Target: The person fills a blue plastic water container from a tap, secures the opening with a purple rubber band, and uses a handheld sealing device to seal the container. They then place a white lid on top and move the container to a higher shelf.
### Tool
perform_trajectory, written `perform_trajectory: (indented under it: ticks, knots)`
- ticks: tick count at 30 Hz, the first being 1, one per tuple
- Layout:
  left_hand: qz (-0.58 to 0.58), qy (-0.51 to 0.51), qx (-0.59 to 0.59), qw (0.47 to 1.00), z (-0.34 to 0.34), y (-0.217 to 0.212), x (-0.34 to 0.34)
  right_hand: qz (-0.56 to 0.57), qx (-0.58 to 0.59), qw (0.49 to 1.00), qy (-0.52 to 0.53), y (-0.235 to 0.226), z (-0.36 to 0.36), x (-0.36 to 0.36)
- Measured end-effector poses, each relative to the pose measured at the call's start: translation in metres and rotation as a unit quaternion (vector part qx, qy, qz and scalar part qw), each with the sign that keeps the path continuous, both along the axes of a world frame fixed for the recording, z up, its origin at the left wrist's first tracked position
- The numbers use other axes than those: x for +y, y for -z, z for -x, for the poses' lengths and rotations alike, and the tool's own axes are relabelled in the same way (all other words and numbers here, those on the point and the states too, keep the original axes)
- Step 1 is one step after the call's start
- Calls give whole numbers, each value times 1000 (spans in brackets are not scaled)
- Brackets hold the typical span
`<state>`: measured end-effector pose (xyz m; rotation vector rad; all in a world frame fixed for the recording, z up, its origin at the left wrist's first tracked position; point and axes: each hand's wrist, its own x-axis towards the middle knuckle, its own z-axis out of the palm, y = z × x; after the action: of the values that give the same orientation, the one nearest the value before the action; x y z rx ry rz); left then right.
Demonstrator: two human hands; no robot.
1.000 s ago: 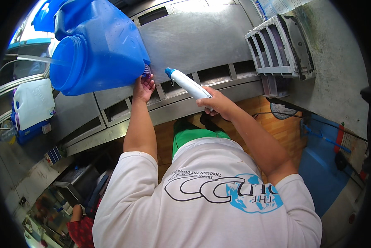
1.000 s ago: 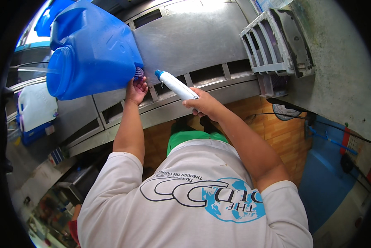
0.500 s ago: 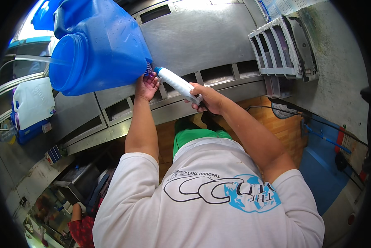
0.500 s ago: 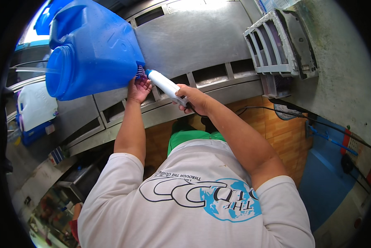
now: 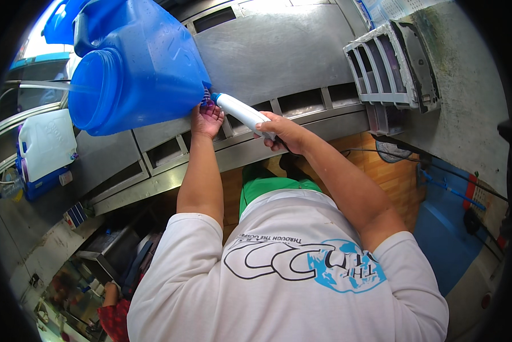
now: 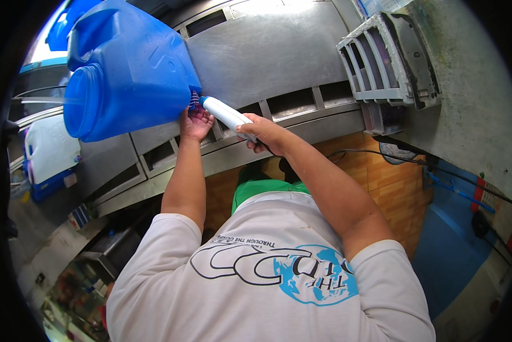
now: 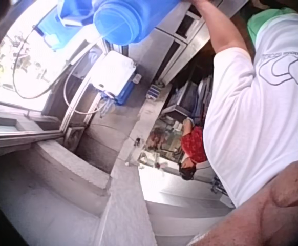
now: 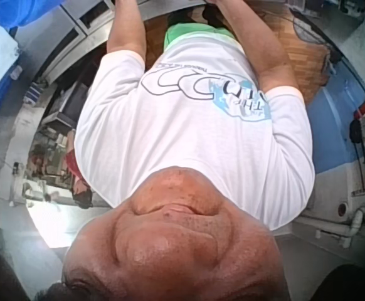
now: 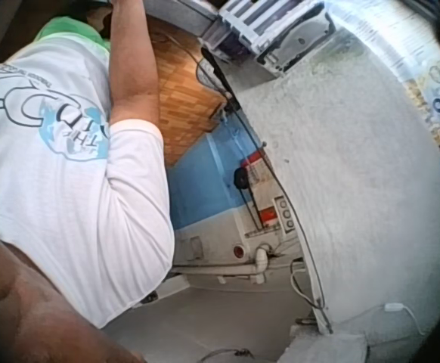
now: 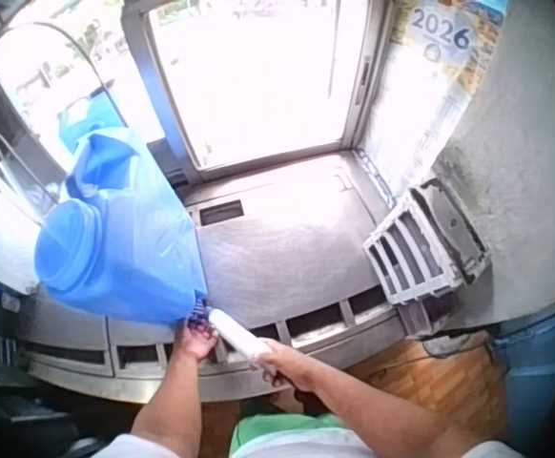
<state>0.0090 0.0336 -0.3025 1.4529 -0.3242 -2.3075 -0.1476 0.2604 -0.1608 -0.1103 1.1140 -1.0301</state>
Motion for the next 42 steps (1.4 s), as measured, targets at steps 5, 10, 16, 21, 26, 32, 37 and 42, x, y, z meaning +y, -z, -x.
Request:
perform_trajectory:
  ticks: [5, 10, 16, 21, 26, 32, 37, 42]
  knots:
    - [-1, -19, -27, 999, 7, -4, 3, 4, 5, 1000, 6, 3, 5, -7]
    - [1, -27, -32, 999, 7, -1, 5, 1, 8, 1000, 17, 2, 6, -8]
    - [7, -25, -35, 999, 8, -2, 7, -4, 4, 1000, 17, 5, 5, -4]
    - [19, -16, -33, 999, 9, -6, 8, -3, 1, 1000, 18, 8, 4, 0]
    - [16, -25, -41, 999, 9, -2, 7, 3, 0, 1000, 8, 12, 4, 3]
    - [17, -38, -38, 998, 10, 3, 6, -1, -12, 1000, 3, 17, 5, 5]
    - [25, -29, -29, 999, 10, 3, 7, -13, -28, 999, 10, 21, 6, 4]
    - [22, -38, -33, 998, 10, 2, 8, -14, -22, 1000, 11, 15, 9, -3]
